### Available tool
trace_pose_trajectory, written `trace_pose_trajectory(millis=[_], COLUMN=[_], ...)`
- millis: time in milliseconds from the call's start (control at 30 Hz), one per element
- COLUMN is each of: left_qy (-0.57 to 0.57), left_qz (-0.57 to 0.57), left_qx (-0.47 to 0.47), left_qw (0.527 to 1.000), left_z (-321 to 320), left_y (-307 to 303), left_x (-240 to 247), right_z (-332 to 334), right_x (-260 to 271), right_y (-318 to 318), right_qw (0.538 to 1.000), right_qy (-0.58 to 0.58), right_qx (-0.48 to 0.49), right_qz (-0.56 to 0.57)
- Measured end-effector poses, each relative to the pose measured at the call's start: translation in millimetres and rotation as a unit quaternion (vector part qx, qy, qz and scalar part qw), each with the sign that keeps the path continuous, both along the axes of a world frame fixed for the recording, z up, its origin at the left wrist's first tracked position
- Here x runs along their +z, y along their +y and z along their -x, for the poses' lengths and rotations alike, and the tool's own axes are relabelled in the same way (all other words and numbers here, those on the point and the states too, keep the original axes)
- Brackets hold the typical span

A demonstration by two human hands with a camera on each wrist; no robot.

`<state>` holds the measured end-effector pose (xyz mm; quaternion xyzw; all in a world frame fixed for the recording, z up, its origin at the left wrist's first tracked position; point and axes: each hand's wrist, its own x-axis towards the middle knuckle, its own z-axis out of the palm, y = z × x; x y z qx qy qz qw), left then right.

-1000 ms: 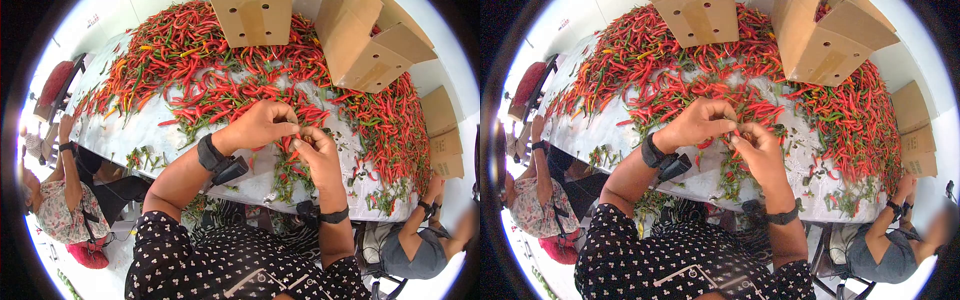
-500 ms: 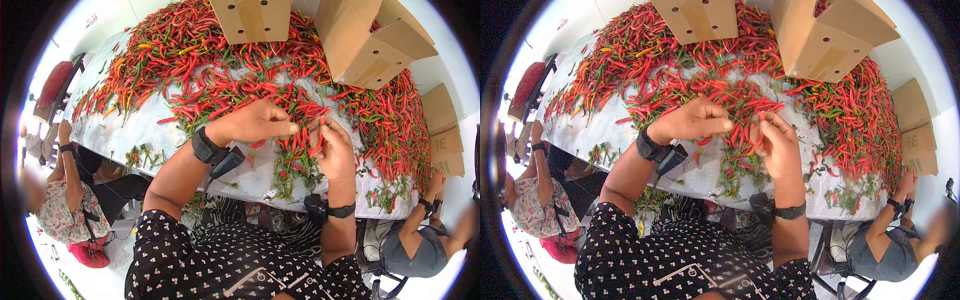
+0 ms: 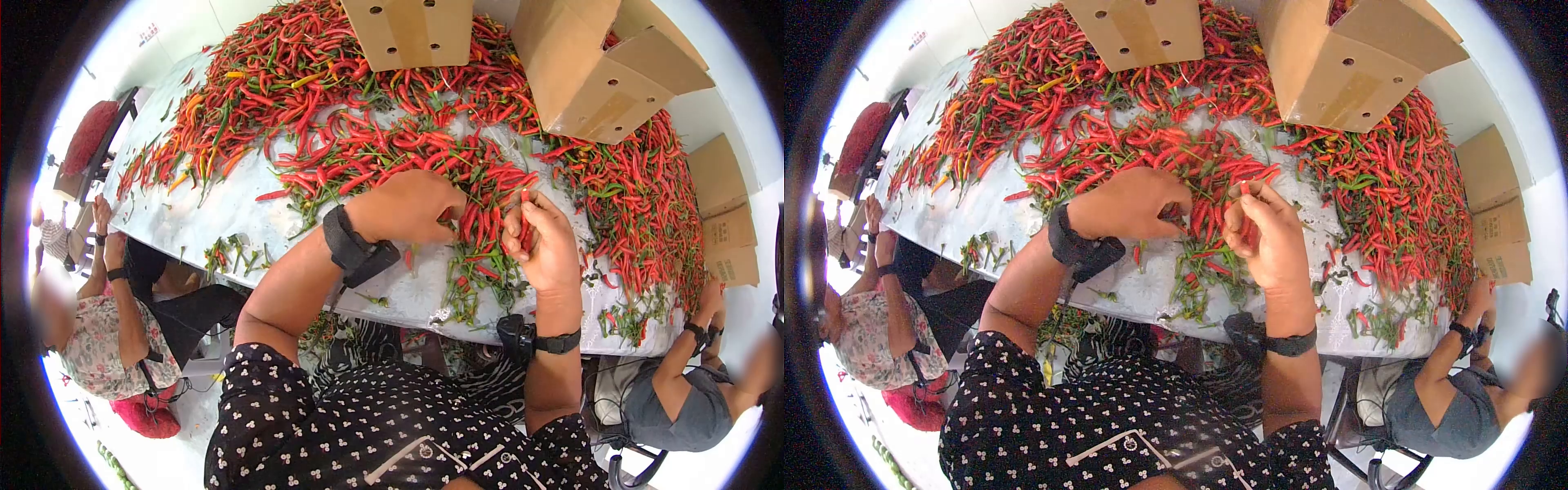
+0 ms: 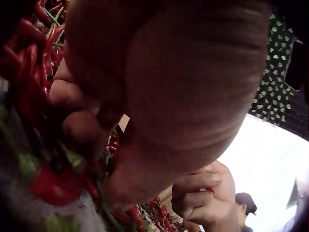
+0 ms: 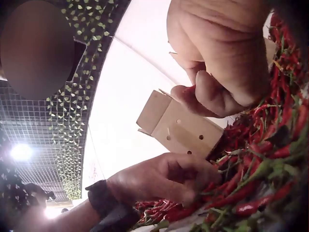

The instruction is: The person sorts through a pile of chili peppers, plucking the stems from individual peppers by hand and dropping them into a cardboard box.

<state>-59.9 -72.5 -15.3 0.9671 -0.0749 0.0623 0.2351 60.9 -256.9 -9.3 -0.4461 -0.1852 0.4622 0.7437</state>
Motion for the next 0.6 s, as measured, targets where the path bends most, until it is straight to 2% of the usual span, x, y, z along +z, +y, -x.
trace_pose_trajectory(millis=[100,300,400,467,500,567,600], left_qy=[0.042,-0.006,-0.039,-0.055,-0.054,-0.069,-0.069], left_qz=[0.027,0.020,0.073,0.170,0.170,0.262,0.262], left_qx=[0.044,0.046,0.065,0.104,0.103,0.127,0.127], left_qw=[0.998,0.999,0.994,0.978,0.979,0.954,0.954], left_z=[-1,1,3,4,4,4,4], left_y=[0,6,9,9,9,8,7], left_x=[1,-1,9,17,18,20,22], right_z=[2,4,6,8,9,11,12], right_x=[1,-1,2,3,4,6,6], right_y=[1,1,1,1,1,1,1], right_qw=[1.000,1.000,1.000,0.998,0.998,0.996,0.996], right_qy=[-0.004,0.004,-0.009,-0.027,-0.027,-0.054,-0.054], right_qx=[0.008,0.002,0.015,0.030,0.029,0.038,0.038], right_qz=[0.010,0.008,0.024,0.040,0.040,0.060,0.060])
